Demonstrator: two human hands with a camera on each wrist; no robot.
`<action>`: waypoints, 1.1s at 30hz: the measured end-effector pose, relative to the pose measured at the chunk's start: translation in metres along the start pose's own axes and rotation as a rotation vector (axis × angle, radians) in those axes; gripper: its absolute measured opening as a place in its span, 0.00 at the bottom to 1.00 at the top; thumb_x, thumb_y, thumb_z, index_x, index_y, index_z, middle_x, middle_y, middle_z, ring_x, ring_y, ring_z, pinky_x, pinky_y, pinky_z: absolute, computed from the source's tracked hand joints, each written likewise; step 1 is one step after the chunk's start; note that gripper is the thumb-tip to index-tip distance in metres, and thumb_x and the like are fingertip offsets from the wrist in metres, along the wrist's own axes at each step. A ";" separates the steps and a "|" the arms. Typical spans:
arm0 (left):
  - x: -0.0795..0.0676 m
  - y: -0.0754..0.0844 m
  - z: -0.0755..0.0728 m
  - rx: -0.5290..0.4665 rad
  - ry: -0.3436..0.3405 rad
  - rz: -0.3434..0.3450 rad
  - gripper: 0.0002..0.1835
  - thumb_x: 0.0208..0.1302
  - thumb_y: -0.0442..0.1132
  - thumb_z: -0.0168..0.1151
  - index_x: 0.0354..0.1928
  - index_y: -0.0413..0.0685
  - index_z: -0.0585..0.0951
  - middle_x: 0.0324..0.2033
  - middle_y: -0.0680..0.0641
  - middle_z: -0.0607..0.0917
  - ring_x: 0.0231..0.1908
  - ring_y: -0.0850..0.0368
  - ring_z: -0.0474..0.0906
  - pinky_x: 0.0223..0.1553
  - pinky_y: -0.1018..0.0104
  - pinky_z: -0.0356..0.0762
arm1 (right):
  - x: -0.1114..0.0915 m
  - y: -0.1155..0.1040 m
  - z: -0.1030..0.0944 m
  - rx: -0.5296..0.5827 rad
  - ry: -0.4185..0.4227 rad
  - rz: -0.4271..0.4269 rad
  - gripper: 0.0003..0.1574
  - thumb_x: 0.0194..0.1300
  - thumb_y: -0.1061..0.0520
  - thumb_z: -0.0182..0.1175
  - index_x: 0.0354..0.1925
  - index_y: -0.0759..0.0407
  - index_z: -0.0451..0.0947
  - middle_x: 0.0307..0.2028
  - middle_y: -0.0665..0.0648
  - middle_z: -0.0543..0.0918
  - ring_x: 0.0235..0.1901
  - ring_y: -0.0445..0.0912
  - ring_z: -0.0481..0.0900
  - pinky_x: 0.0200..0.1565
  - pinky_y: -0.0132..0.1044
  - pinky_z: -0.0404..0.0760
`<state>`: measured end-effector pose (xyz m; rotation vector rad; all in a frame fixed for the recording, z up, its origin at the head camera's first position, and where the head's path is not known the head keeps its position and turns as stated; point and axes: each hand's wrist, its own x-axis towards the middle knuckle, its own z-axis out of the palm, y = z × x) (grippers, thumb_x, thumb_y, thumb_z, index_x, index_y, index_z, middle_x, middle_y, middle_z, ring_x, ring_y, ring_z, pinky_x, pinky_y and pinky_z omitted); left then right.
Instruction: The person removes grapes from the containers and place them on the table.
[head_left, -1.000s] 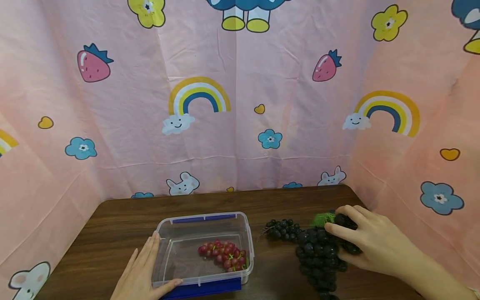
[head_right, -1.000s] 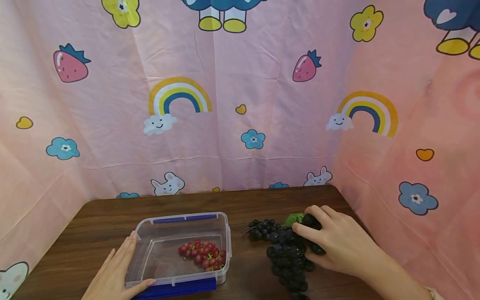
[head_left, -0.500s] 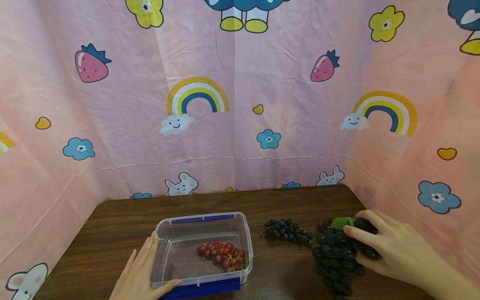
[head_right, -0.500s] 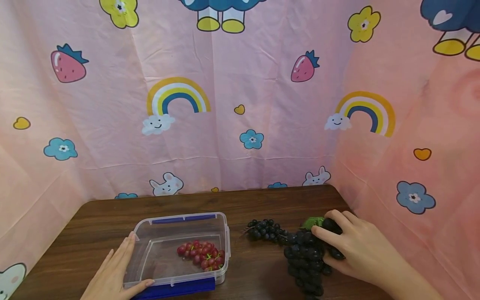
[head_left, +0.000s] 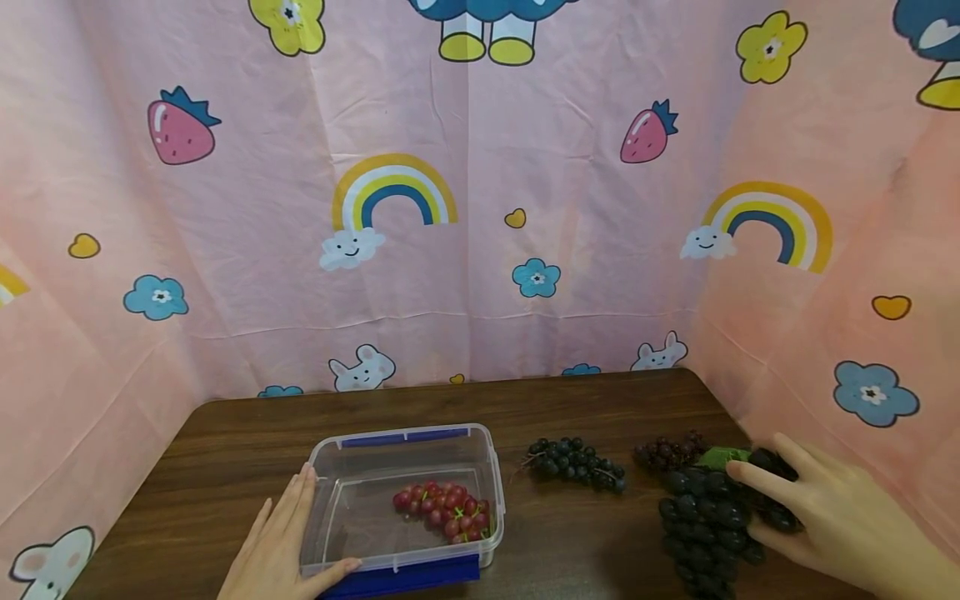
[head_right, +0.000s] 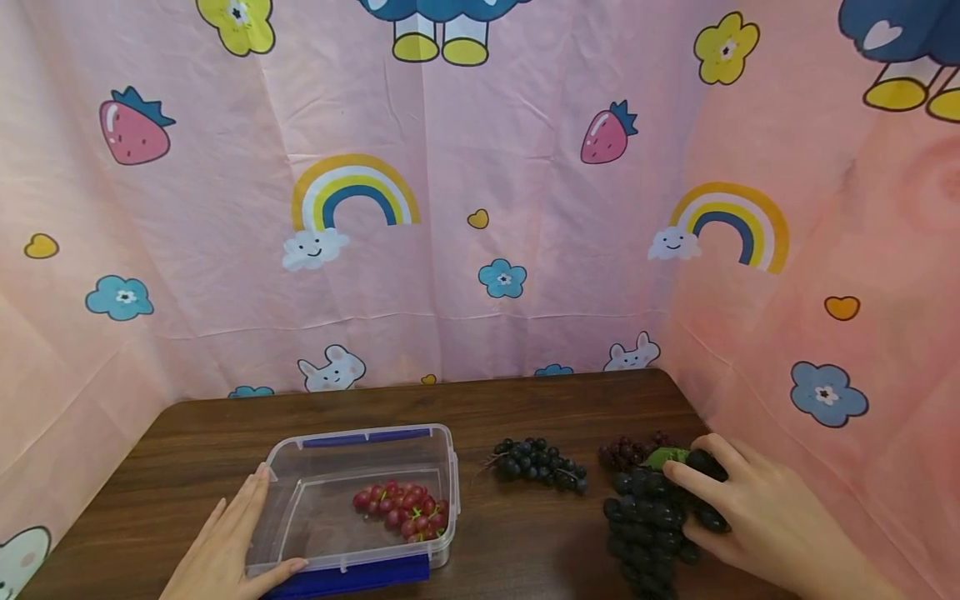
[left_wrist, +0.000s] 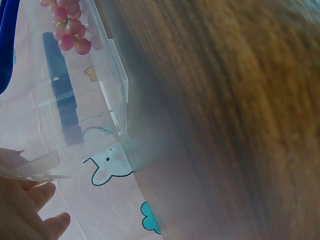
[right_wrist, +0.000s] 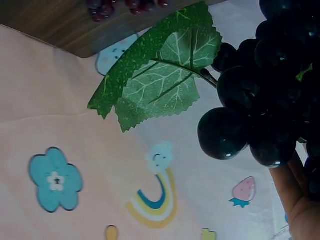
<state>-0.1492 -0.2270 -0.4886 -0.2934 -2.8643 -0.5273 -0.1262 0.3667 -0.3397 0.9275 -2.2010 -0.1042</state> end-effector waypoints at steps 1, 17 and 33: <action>0.000 0.000 0.000 0.001 0.002 0.001 0.69 0.57 0.72 0.71 0.85 0.37 0.47 0.82 0.32 0.55 0.81 0.34 0.53 0.81 0.50 0.17 | -0.003 0.001 0.000 -0.005 -0.004 0.007 0.41 0.77 0.22 0.31 0.47 0.45 0.81 0.39 0.55 0.74 0.25 0.35 0.59 0.21 0.31 0.60; -0.001 0.002 -0.003 -0.008 -0.010 -0.013 0.70 0.57 0.73 0.71 0.85 0.39 0.45 0.82 0.33 0.54 0.80 0.32 0.55 0.82 0.50 0.18 | -0.041 0.004 0.019 0.033 -0.130 0.153 0.48 0.72 0.19 0.27 0.46 0.48 0.82 0.37 0.52 0.70 0.22 0.28 0.48 0.20 0.27 0.53; -0.002 0.004 -0.003 0.000 0.029 0.010 0.69 0.58 0.71 0.71 0.85 0.40 0.46 0.83 0.35 0.53 0.80 0.35 0.55 0.83 0.52 0.21 | -0.076 0.008 0.044 0.007 -0.306 0.389 0.43 0.37 0.32 0.86 0.48 0.50 0.85 0.41 0.58 0.79 0.20 0.32 0.60 0.19 0.31 0.62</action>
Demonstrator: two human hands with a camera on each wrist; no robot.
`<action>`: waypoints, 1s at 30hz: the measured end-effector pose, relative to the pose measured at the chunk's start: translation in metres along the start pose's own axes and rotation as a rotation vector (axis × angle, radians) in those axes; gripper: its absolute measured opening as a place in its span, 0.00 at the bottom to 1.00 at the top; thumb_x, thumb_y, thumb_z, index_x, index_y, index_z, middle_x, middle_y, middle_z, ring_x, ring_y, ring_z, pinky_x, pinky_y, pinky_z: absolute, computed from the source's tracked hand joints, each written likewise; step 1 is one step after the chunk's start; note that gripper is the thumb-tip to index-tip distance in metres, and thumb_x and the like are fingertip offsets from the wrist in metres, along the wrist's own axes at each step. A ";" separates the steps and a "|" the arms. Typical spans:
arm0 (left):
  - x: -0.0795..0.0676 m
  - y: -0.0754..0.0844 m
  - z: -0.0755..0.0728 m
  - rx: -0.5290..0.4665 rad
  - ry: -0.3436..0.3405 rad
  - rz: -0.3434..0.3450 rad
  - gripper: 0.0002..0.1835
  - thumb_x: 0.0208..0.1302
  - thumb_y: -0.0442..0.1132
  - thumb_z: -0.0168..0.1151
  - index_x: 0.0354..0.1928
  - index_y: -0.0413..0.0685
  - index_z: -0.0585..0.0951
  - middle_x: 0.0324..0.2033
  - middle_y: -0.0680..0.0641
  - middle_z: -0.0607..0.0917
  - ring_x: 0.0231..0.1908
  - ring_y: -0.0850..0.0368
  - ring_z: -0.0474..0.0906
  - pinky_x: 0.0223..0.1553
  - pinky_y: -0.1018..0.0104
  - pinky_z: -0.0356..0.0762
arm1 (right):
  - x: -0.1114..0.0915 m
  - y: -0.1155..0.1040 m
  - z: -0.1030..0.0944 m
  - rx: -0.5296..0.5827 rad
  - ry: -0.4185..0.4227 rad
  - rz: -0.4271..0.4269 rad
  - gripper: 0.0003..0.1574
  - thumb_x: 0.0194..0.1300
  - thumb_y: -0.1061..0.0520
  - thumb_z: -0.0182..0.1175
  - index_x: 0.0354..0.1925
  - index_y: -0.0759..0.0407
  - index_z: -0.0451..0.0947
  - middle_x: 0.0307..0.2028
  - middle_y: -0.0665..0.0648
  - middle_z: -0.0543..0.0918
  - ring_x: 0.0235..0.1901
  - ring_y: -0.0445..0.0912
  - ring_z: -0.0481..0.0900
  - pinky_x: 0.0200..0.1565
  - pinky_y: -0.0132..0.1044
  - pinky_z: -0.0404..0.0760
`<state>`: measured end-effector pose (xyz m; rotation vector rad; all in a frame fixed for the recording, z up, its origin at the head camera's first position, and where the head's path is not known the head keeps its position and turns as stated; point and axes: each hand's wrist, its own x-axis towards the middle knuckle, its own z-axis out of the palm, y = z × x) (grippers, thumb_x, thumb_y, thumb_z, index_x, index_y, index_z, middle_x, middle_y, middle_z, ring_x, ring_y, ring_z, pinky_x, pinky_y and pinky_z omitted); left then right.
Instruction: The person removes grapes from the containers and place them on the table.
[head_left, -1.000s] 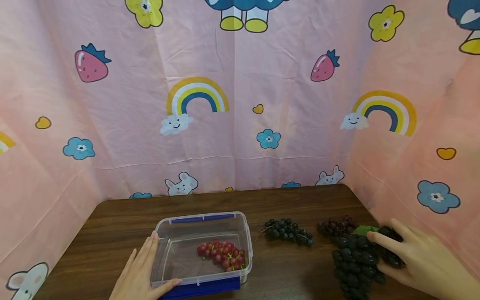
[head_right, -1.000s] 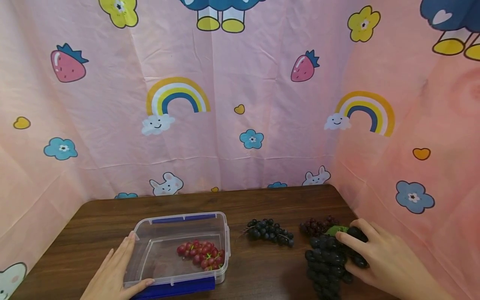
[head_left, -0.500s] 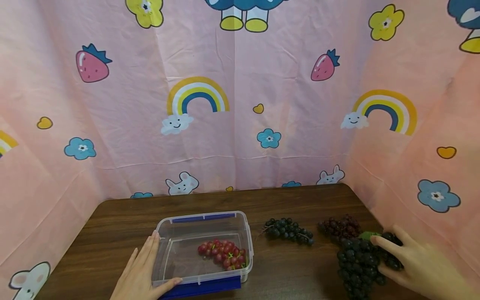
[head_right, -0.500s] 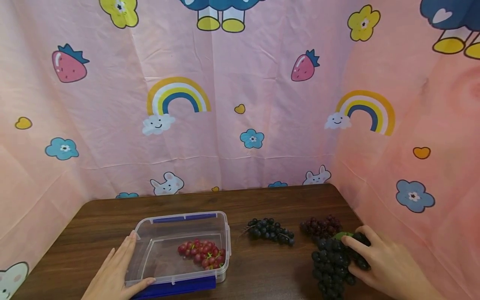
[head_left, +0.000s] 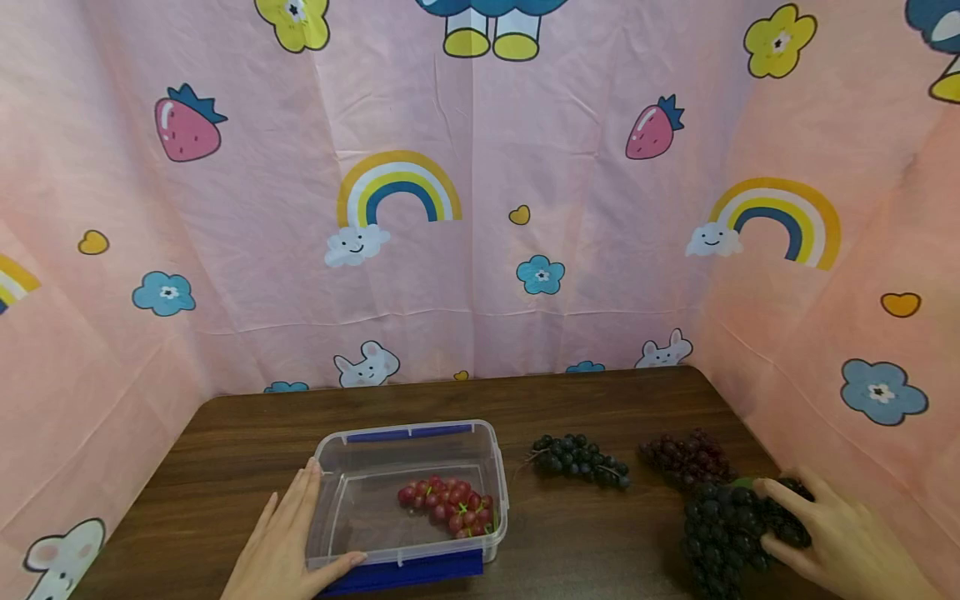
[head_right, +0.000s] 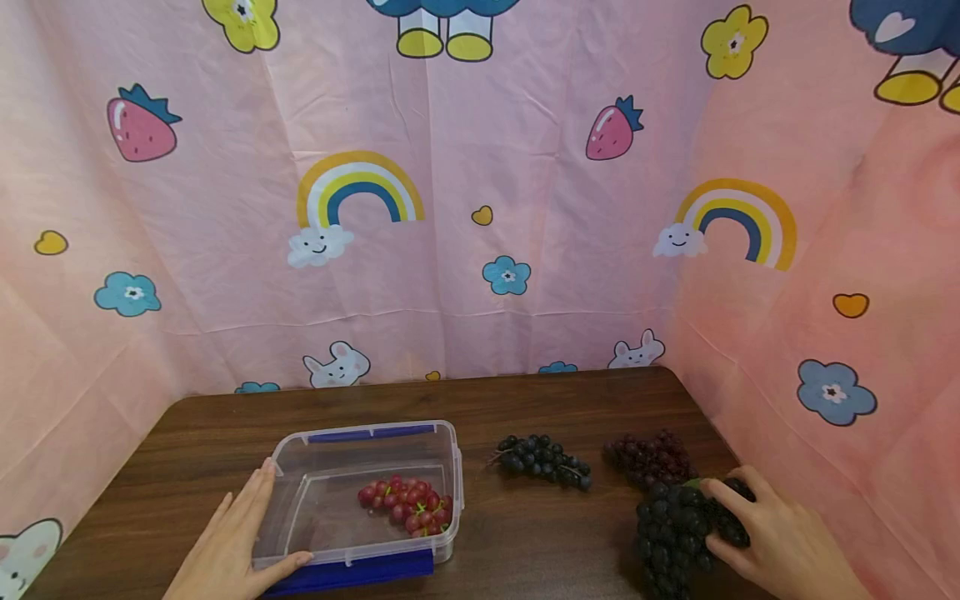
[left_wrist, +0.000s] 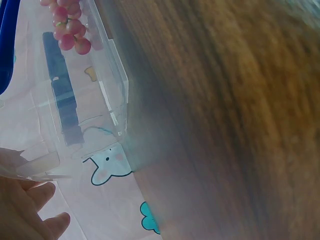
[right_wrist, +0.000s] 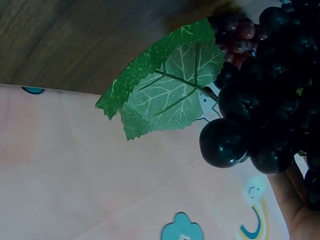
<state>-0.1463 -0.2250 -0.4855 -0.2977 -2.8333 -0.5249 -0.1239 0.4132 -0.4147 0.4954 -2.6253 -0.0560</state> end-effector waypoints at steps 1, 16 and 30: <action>0.000 0.000 0.000 0.001 0.003 0.003 0.68 0.58 0.71 0.71 0.85 0.40 0.46 0.83 0.35 0.54 0.80 0.35 0.54 0.83 0.52 0.20 | -0.001 0.000 0.002 0.004 -0.003 0.012 0.44 0.33 0.38 0.89 0.48 0.51 0.85 0.41 0.59 0.79 0.20 0.32 0.61 0.19 0.31 0.63; 0.000 -0.001 0.000 0.008 0.004 0.005 0.68 0.57 0.71 0.71 0.85 0.39 0.47 0.83 0.34 0.54 0.81 0.35 0.54 0.82 0.52 0.19 | -0.013 0.013 0.018 0.122 -0.191 0.251 0.35 0.48 0.54 0.84 0.52 0.64 0.83 0.40 0.64 0.78 0.20 0.43 0.66 0.23 0.39 0.69; 0.000 -0.001 0.002 -0.003 0.009 0.006 0.68 0.58 0.71 0.72 0.85 0.41 0.46 0.83 0.34 0.54 0.82 0.38 0.50 0.82 0.50 0.20 | -0.025 0.024 0.027 0.216 -0.312 0.378 0.43 0.55 0.53 0.81 0.60 0.75 0.76 0.39 0.69 0.76 0.20 0.46 0.69 0.23 0.41 0.70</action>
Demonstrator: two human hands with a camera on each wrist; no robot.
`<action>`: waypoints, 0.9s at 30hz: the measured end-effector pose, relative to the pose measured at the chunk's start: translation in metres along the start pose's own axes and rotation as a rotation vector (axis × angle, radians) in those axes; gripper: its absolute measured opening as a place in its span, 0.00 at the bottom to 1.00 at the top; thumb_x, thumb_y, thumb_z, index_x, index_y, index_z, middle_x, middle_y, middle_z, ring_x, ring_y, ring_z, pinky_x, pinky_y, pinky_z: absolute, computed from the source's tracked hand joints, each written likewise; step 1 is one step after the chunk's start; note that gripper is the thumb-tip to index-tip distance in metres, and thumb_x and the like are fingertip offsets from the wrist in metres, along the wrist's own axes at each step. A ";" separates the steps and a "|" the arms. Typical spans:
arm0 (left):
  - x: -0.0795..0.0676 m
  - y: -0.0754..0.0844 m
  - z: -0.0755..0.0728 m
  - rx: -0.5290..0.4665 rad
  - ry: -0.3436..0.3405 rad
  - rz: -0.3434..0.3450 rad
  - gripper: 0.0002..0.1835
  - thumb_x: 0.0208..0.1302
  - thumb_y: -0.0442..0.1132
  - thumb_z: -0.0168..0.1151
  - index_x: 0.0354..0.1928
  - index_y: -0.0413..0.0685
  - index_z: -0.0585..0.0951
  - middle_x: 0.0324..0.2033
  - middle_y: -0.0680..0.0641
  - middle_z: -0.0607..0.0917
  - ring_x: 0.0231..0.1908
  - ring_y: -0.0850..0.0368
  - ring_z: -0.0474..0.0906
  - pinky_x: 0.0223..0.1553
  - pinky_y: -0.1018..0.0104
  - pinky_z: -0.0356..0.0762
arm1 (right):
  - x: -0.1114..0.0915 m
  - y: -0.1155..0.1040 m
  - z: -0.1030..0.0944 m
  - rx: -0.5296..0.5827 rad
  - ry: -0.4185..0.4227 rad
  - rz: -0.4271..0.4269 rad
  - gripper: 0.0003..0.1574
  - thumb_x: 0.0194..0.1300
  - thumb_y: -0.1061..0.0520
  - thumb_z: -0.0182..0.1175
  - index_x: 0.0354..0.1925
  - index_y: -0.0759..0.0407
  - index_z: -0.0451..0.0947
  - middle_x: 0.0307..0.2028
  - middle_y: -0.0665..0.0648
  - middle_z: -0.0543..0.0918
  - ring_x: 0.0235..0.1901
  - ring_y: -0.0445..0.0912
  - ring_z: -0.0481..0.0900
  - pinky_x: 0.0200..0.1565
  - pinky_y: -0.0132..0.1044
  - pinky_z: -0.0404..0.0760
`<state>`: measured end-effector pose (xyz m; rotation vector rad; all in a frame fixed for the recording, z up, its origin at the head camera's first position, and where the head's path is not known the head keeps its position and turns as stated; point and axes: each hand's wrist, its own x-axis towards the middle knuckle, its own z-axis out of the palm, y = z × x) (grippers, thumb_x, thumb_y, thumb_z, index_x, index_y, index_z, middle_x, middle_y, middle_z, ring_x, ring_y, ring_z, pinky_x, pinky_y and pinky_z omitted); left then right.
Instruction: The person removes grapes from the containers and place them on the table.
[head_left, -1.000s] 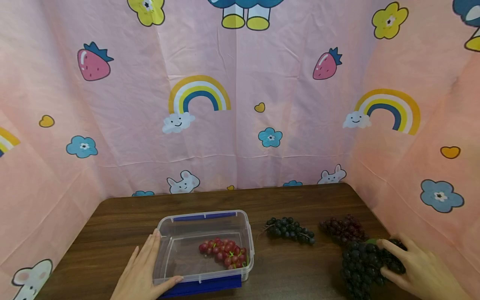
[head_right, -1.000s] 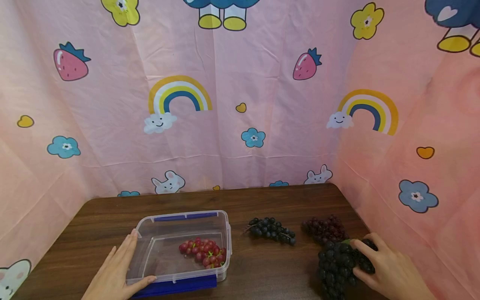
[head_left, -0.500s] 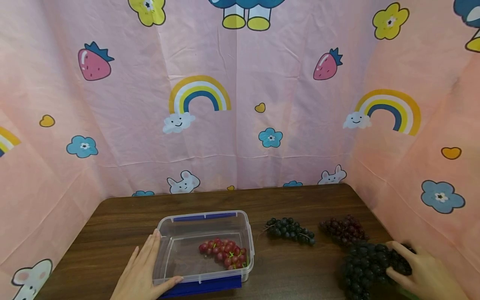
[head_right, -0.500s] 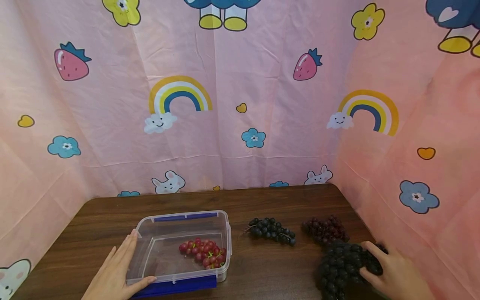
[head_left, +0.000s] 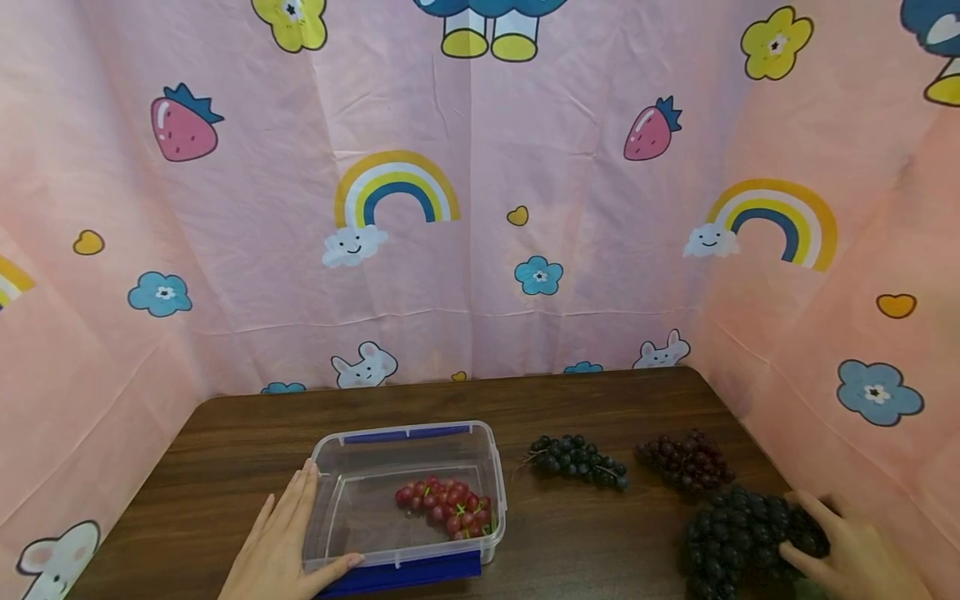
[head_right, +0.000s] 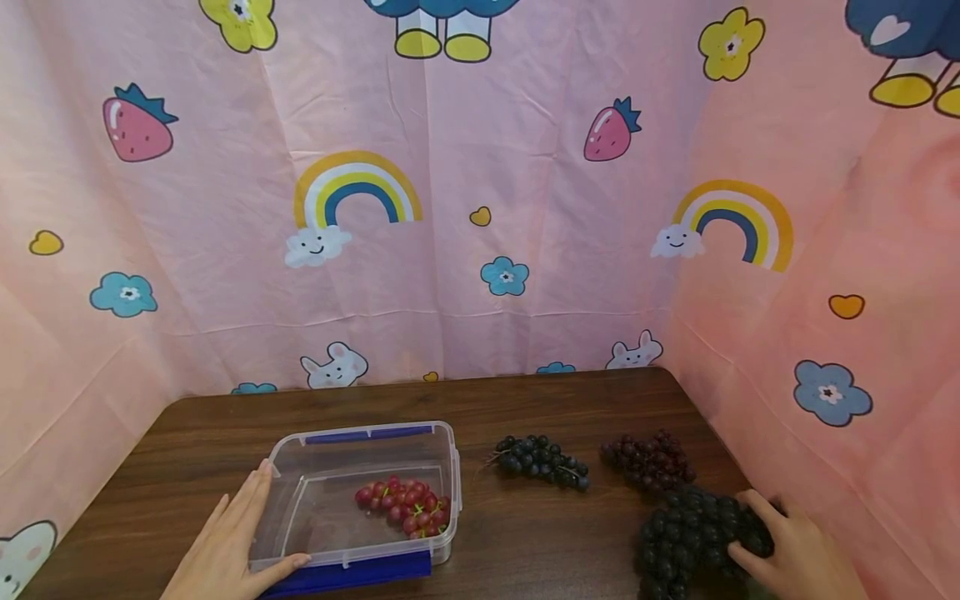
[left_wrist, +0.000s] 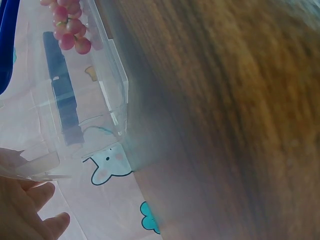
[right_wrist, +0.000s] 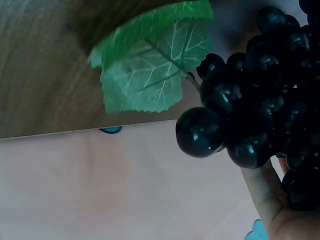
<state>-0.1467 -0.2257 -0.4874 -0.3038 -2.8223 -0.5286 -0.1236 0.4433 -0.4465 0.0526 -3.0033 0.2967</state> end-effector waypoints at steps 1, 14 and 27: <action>0.000 0.000 0.000 -0.001 -0.003 -0.002 0.69 0.58 0.71 0.72 0.85 0.40 0.46 0.83 0.34 0.54 0.82 0.37 0.51 0.83 0.50 0.21 | 0.000 0.001 0.000 0.003 -0.011 0.007 0.44 0.55 0.52 0.81 0.60 0.76 0.75 0.39 0.70 0.75 0.21 0.47 0.69 0.24 0.42 0.71; 0.000 -0.001 0.001 0.003 0.004 0.006 0.68 0.58 0.70 0.72 0.85 0.41 0.46 0.82 0.34 0.55 0.83 0.39 0.50 0.83 0.51 0.21 | 0.003 0.007 0.011 -0.029 0.027 0.024 0.48 0.47 0.49 0.84 0.57 0.74 0.76 0.40 0.73 0.75 0.31 0.58 0.77 0.28 0.51 0.80; 0.001 -0.001 -0.001 -0.003 -0.008 0.012 0.68 0.58 0.71 0.72 0.85 0.38 0.47 0.82 0.33 0.54 0.81 0.35 0.53 0.83 0.48 0.22 | -0.008 0.004 0.018 -0.030 0.227 -0.033 0.52 0.35 0.49 0.89 0.53 0.74 0.77 0.46 0.80 0.75 0.37 0.70 0.79 0.32 0.67 0.82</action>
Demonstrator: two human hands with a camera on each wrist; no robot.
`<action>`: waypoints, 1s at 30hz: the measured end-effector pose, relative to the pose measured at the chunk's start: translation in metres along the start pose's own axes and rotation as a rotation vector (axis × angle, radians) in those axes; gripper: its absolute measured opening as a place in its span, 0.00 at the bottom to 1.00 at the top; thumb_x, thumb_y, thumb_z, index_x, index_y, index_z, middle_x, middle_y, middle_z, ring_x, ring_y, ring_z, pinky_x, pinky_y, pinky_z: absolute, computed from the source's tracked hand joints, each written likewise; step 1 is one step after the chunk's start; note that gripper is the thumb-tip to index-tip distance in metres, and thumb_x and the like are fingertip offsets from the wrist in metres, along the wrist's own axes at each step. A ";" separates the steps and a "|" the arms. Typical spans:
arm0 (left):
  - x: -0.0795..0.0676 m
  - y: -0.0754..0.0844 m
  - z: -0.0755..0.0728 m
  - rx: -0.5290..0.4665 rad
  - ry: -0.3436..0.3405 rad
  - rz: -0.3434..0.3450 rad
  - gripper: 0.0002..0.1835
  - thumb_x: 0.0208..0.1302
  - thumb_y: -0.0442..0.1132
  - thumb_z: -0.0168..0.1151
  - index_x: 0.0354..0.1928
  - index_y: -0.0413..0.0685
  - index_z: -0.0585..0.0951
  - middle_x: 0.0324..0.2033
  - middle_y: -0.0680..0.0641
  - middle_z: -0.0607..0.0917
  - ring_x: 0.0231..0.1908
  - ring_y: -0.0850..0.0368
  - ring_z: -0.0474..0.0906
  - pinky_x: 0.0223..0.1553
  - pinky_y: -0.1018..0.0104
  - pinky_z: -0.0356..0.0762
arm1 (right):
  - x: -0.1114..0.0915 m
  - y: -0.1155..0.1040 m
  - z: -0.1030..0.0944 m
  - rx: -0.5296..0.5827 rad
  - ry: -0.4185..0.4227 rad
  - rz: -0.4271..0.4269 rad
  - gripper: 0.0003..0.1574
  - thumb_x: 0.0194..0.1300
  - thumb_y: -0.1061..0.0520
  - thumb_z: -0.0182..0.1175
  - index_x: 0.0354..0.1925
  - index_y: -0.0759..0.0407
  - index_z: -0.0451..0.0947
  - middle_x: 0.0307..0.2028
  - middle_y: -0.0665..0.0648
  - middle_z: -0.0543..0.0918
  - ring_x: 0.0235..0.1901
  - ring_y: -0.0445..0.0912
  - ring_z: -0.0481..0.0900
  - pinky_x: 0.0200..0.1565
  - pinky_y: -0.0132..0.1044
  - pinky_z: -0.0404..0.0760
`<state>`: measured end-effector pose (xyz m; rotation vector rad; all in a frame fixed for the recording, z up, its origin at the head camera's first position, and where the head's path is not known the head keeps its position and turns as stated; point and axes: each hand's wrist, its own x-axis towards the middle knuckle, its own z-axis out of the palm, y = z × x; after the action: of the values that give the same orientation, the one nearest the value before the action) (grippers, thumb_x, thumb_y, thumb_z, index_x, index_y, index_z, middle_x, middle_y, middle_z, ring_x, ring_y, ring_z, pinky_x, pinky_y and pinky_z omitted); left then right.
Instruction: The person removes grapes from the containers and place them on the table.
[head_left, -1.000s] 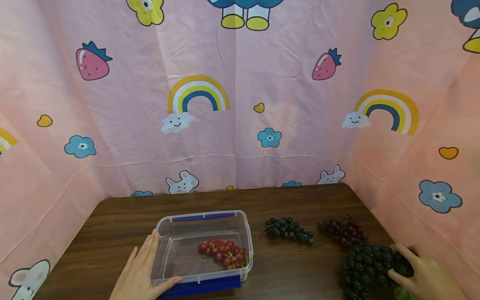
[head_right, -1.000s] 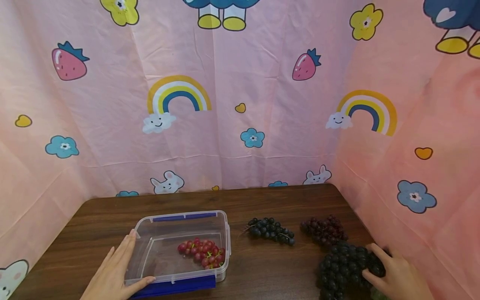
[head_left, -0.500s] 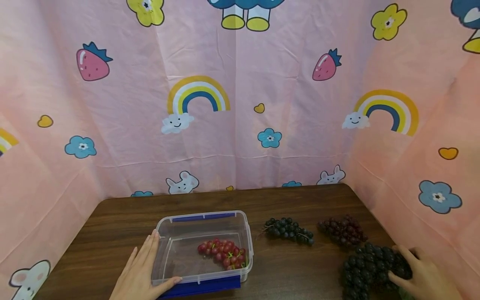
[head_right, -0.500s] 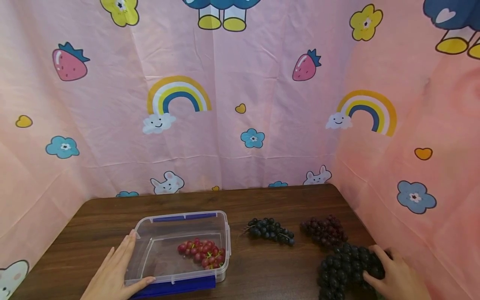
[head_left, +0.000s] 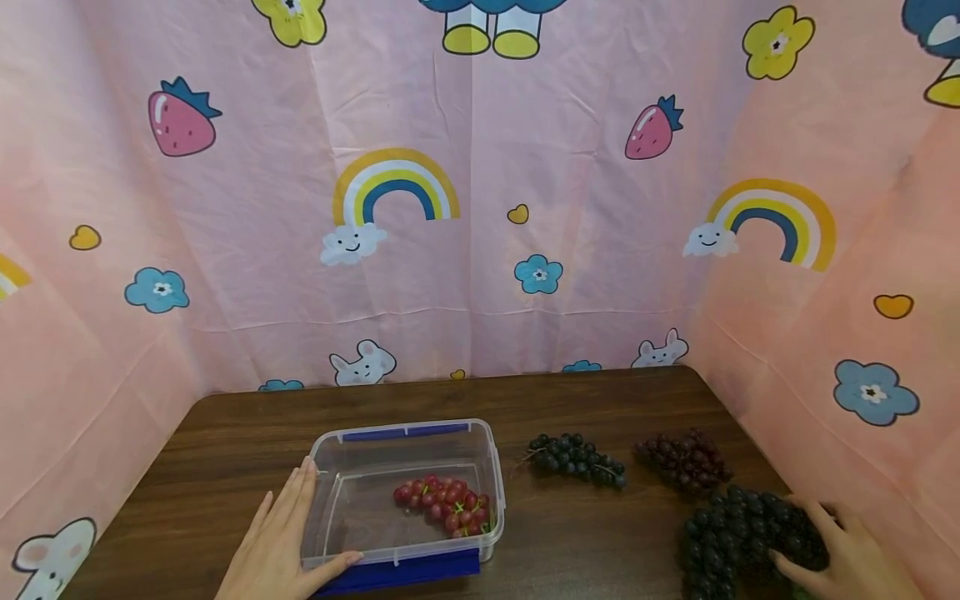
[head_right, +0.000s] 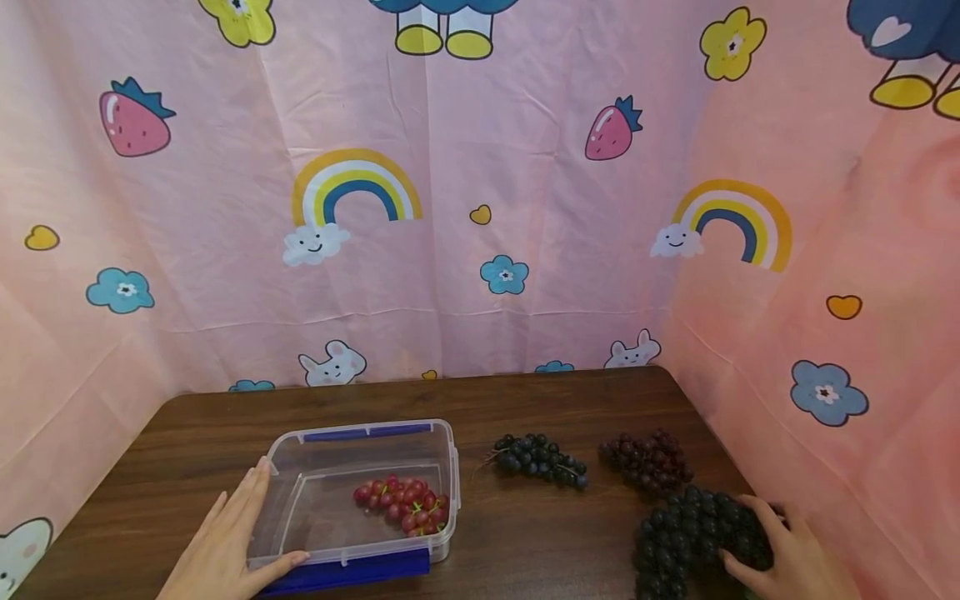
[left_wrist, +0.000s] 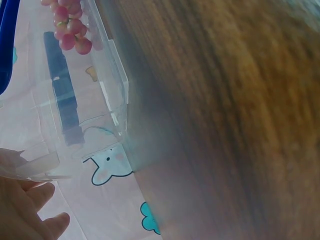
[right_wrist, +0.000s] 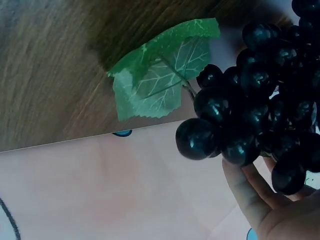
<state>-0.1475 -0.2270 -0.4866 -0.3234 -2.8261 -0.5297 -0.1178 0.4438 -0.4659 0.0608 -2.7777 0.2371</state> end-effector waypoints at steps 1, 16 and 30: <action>0.000 0.000 0.000 -0.001 -0.001 0.000 0.68 0.58 0.71 0.72 0.85 0.38 0.47 0.82 0.33 0.54 0.81 0.35 0.53 0.83 0.47 0.23 | -0.002 0.000 0.002 0.001 0.048 -0.021 0.53 0.31 0.49 0.90 0.52 0.73 0.78 0.47 0.80 0.75 0.37 0.70 0.79 0.31 0.67 0.81; 0.000 0.001 0.000 0.006 -0.002 0.008 0.68 0.58 0.71 0.71 0.84 0.37 0.48 0.83 0.34 0.54 0.81 0.34 0.53 0.81 0.55 0.18 | -0.010 -0.003 0.014 0.061 0.148 -0.033 0.63 0.24 0.49 0.91 0.57 0.71 0.72 0.47 0.76 0.76 0.32 0.67 0.80 0.27 0.65 0.81; 0.001 0.001 -0.002 0.001 -0.010 0.008 0.67 0.58 0.71 0.71 0.84 0.35 0.50 0.82 0.33 0.54 0.79 0.31 0.56 0.81 0.54 0.17 | -0.019 -0.009 0.007 0.065 0.159 -0.003 0.66 0.26 0.45 0.92 0.60 0.70 0.72 0.50 0.74 0.75 0.39 0.70 0.78 0.34 0.74 0.79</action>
<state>-0.1476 -0.2266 -0.4845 -0.3380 -2.8330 -0.5257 -0.1019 0.4337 -0.4770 0.0590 -2.6118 0.3176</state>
